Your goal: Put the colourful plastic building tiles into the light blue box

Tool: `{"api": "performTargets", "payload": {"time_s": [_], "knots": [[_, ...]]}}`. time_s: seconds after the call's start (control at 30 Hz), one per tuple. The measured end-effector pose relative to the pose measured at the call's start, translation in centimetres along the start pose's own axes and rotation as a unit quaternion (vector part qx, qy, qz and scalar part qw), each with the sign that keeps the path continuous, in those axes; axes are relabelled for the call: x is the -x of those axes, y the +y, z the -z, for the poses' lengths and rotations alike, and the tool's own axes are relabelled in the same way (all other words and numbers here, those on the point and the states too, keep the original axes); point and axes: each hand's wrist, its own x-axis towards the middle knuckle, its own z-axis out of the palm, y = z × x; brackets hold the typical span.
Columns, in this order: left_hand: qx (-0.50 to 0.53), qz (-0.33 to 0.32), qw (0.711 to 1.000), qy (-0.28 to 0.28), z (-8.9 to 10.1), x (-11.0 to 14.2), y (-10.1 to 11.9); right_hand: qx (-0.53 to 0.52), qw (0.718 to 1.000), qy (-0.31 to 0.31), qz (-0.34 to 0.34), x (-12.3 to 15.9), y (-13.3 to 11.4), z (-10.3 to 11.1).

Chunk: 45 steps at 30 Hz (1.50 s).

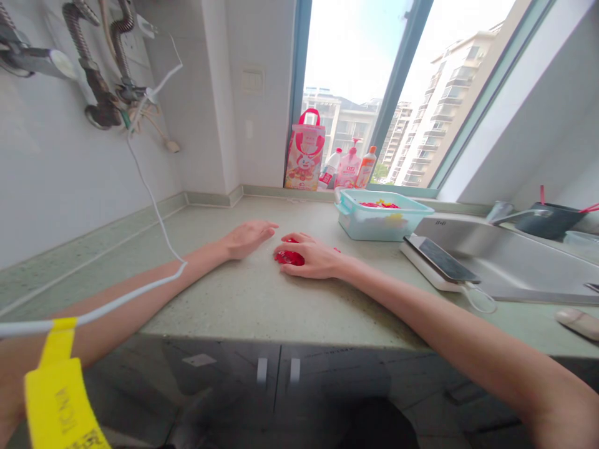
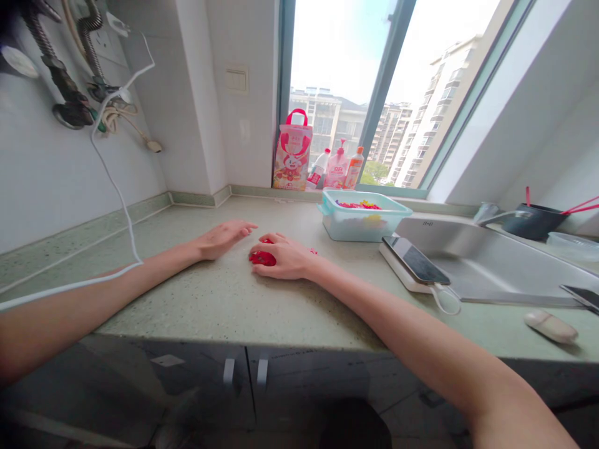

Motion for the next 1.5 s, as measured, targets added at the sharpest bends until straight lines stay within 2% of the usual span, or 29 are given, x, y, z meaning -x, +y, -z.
{"api": "performTargets", "payload": {"time_s": [0.3, 0.5, 0.63, 0.83, 1.07, 1.23, 1.3, 1.37, 1.43, 1.5], "knots": [[-0.021, -0.002, 1.000, -0.012, 0.3, 0.1, 0.6, 0.066, 0.996, 0.046, -0.030, 0.1, -0.7, -0.2], [-0.030, 0.005, 0.999, -0.014, 0.3, 0.1, 0.6, 0.090, 0.996, 0.007, -0.015, 0.0, -0.7, 0.1], [-0.025, 0.002, 1.000, -0.014, 0.3, 0.1, 0.4, 0.121, 0.992, 0.018, -0.024, 0.1, -0.7, 0.1], [-0.021, 0.002, 1.000, -0.011, 0.3, 0.2, 0.2, 0.146, 0.988, 0.053, 0.006, 0.0, -0.8, 0.1], [-0.022, 0.001, 1.000, -0.014, 0.3, 0.2, 0.0, 0.128, 0.988, 0.042, 0.071, 0.2, -1.2, 1.2], [-0.025, 0.000, 1.000, -0.008, 0.2, 0.0, -0.7, 0.213, 0.970, 0.036, 0.112, 0.5, -0.4, 2.7], [-0.024, -0.001, 1.000, -0.011, 0.2, 0.0, -0.8, 0.247, 0.961, 0.085, 0.091, 0.8, 0.8, 4.7], [-0.024, -0.007, 1.000, -0.014, 0.2, -0.1, -0.7, 0.270, 0.946, 0.174, 0.036, 1.4, 2.6, 7.5], [-0.027, -0.017, 0.999, -0.018, 0.3, -0.1, -0.6, 0.276, 0.912, 0.298, -0.054, 2.5, 4.8, 10.6], [-0.030, -0.025, 0.999, -0.023, 0.4, -0.2, -0.6, 0.285, 0.863, 0.393, -0.143, 3.9, 7.0, 13.1]]}}
